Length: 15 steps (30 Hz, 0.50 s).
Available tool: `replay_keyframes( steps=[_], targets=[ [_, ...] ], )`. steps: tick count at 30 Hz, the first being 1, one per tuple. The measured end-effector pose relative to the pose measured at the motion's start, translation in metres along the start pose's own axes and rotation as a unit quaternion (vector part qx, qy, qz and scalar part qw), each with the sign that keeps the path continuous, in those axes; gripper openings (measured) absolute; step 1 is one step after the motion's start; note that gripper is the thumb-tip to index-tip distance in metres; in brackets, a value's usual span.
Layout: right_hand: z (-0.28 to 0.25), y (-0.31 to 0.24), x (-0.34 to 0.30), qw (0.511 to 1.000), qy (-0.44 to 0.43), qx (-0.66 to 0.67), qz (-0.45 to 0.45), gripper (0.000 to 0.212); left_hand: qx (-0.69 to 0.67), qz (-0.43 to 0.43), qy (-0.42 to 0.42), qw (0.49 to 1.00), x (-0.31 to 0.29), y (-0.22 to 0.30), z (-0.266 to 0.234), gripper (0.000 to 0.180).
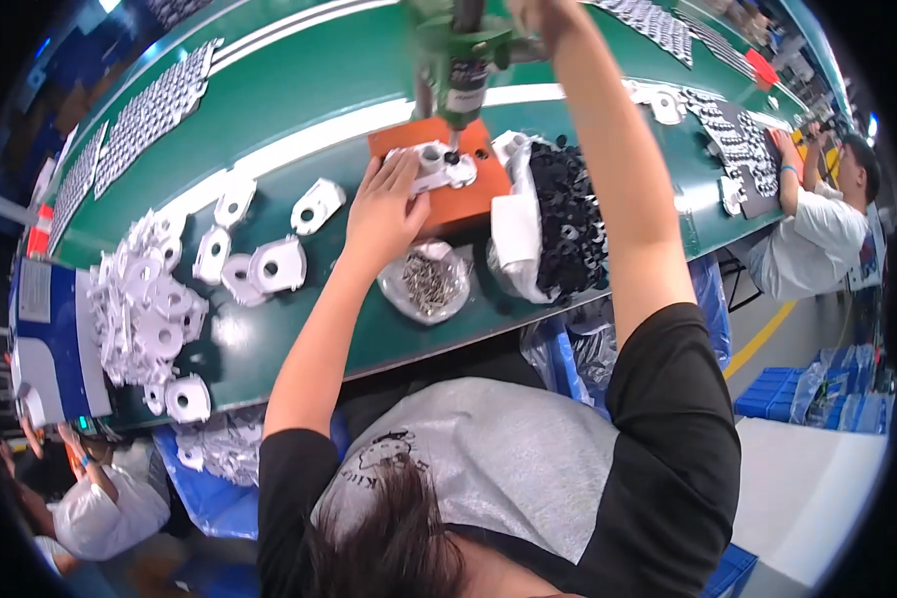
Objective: Assembling white plastic components using a manual press machine on an industrial assembly line.
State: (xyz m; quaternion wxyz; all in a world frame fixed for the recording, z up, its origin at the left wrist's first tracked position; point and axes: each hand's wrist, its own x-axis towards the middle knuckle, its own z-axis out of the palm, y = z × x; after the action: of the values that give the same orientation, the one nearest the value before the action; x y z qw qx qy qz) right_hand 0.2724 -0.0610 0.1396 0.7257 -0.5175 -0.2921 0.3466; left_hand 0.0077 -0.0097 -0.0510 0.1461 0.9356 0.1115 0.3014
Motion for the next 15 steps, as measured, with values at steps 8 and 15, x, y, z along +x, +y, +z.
replay_keyframes(
  steps=[8, 15],
  targets=[
    [-0.108, 0.044, -0.039, 0.956, 0.068, -0.268, -0.093, 0.032, -0.231, -0.14, -0.153, 0.951, 0.039, -0.012, -0.03, 0.041],
    [-0.27, 0.126, -0.006, 0.635, 0.189, -0.746, 0.065, 0.051, -0.211, -0.157, -0.171, 0.949, 0.046, -0.019, -0.088, 0.022]
  ],
)
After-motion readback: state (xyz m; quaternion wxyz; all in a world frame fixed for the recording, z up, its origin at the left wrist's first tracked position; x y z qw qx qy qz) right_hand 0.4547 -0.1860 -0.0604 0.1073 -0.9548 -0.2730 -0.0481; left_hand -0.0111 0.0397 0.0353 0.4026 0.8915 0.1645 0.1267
